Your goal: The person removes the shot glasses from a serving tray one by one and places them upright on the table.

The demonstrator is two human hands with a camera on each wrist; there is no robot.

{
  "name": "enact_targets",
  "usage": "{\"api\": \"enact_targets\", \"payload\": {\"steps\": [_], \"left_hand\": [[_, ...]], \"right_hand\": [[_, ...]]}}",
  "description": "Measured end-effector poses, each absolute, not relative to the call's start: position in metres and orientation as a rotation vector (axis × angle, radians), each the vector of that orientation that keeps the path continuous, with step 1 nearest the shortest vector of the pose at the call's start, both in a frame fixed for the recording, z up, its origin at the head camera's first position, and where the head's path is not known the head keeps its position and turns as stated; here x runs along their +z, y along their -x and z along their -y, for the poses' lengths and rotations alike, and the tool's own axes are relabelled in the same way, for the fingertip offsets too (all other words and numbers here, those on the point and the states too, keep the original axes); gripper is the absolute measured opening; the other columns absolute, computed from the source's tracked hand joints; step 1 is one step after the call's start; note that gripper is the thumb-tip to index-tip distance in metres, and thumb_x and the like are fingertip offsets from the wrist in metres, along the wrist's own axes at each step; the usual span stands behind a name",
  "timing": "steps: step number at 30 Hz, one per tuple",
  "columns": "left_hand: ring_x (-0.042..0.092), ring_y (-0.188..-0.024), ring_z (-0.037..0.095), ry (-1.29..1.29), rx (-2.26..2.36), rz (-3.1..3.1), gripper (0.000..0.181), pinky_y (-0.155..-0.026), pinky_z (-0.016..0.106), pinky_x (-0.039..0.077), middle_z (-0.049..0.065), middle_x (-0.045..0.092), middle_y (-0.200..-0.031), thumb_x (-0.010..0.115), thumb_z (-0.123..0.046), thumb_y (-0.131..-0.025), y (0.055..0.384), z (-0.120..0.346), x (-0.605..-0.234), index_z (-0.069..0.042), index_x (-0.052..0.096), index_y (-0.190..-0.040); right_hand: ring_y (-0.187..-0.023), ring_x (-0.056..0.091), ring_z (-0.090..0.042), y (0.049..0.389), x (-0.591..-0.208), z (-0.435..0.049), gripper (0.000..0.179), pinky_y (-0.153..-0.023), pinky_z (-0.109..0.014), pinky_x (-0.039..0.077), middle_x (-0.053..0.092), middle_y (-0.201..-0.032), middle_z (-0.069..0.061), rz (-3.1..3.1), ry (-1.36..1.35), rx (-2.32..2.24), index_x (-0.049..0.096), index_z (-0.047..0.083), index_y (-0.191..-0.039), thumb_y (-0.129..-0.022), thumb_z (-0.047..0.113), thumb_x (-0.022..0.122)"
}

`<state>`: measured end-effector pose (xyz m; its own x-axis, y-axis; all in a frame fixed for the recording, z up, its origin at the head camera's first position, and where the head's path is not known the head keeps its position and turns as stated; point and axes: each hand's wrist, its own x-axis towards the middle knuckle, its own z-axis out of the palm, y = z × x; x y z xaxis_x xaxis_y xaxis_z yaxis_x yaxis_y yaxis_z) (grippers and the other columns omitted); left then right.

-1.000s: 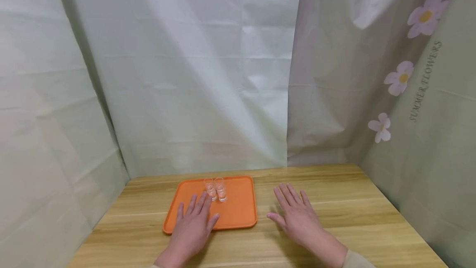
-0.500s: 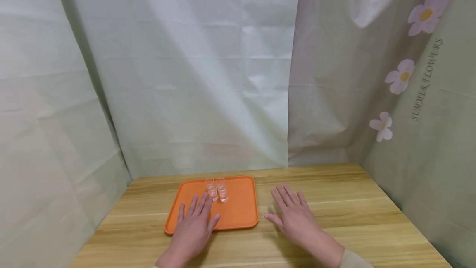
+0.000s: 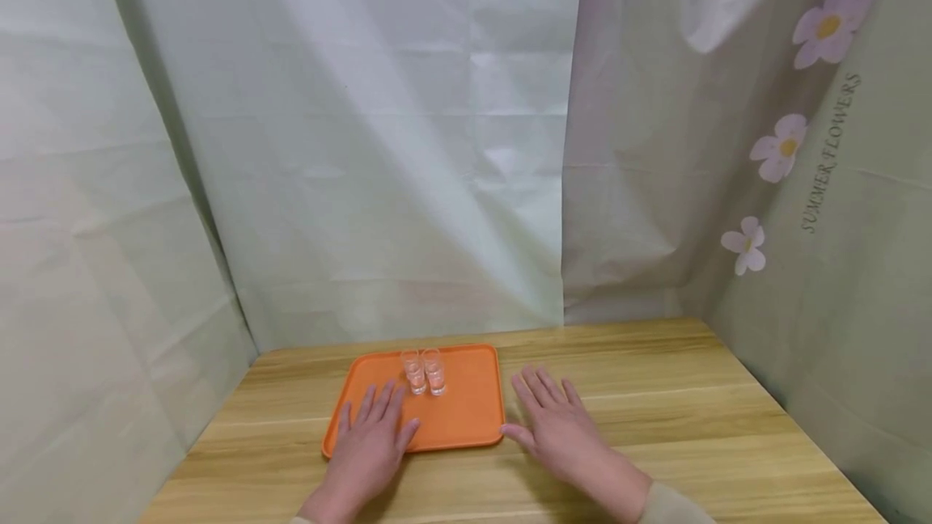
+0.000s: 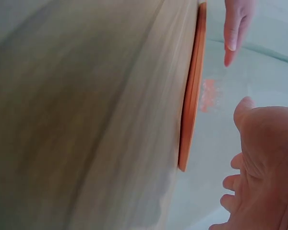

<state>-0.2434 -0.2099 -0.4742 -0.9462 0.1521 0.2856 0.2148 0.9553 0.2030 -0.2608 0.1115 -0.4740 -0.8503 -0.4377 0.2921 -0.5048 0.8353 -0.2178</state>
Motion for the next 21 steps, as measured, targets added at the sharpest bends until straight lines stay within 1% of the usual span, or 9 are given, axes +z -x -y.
{"api": "enact_targets", "payload": {"steps": [5,10,12,19,21], "left_hand": [[0.034,-0.159,0.051,0.243,-0.321,2.87,0.063,-0.125,0.081,0.017,0.022,0.043,-0.172,0.059,-0.043,-0.114,0.247,0.215,-0.477,-0.003,0.053,-0.163],[0.033,-0.159,0.052,0.219,-0.307,2.883,0.062,-0.124,0.082,0.017,0.023,0.042,-0.172,0.058,-0.043,-0.115,0.248,0.219,-0.476,-0.003,0.053,-0.162],[0.033,-0.159,0.053,0.216,-0.303,2.881,0.062,-0.124,0.083,0.017,0.024,0.043,-0.171,0.059,-0.042,-0.115,0.248,0.221,-0.477,-0.002,0.054,-0.162],[0.034,-0.157,0.056,0.193,-0.331,2.878,0.061,-0.123,0.083,0.018,0.027,0.044,-0.169,0.06,-0.041,-0.114,0.252,0.23,-0.478,0.0,0.055,-0.159],[0.034,-0.157,0.056,0.184,-0.336,2.887,0.062,-0.123,0.083,0.019,0.028,0.043,-0.169,0.059,-0.042,-0.114,0.253,0.234,-0.479,0.0,0.055,-0.159]], "right_hand": [[-0.161,0.036,-0.041,0.262,-0.476,-0.105,0.081,-0.128,-0.071,0.029,0.041,-0.174,-0.017,2.777,-0.756,0.408,0.045,0.007,-0.169,-0.111,0.062,0.053],[-0.162,0.035,-0.039,0.264,-0.477,-0.099,0.083,-0.128,-0.071,0.029,0.038,-0.176,-0.016,2.8,-0.789,0.383,0.042,0.008,-0.17,-0.111,0.065,0.048],[-0.162,0.035,-0.039,0.265,-0.477,-0.095,0.083,-0.128,-0.071,0.029,0.037,-0.176,-0.016,2.811,-0.806,0.383,0.042,0.008,-0.17,-0.111,0.065,0.048],[-0.162,0.035,-0.041,0.265,-0.473,-0.083,0.082,-0.127,-0.07,0.029,0.038,-0.176,-0.017,2.877,-0.863,0.399,0.044,0.009,-0.17,-0.109,0.063,0.056],[-0.162,0.035,-0.04,0.266,-0.474,-0.08,0.083,-0.128,-0.07,0.029,0.038,-0.176,-0.016,2.903,-0.864,0.395,0.043,0.01,-0.17,-0.109,0.064,0.055]]}}
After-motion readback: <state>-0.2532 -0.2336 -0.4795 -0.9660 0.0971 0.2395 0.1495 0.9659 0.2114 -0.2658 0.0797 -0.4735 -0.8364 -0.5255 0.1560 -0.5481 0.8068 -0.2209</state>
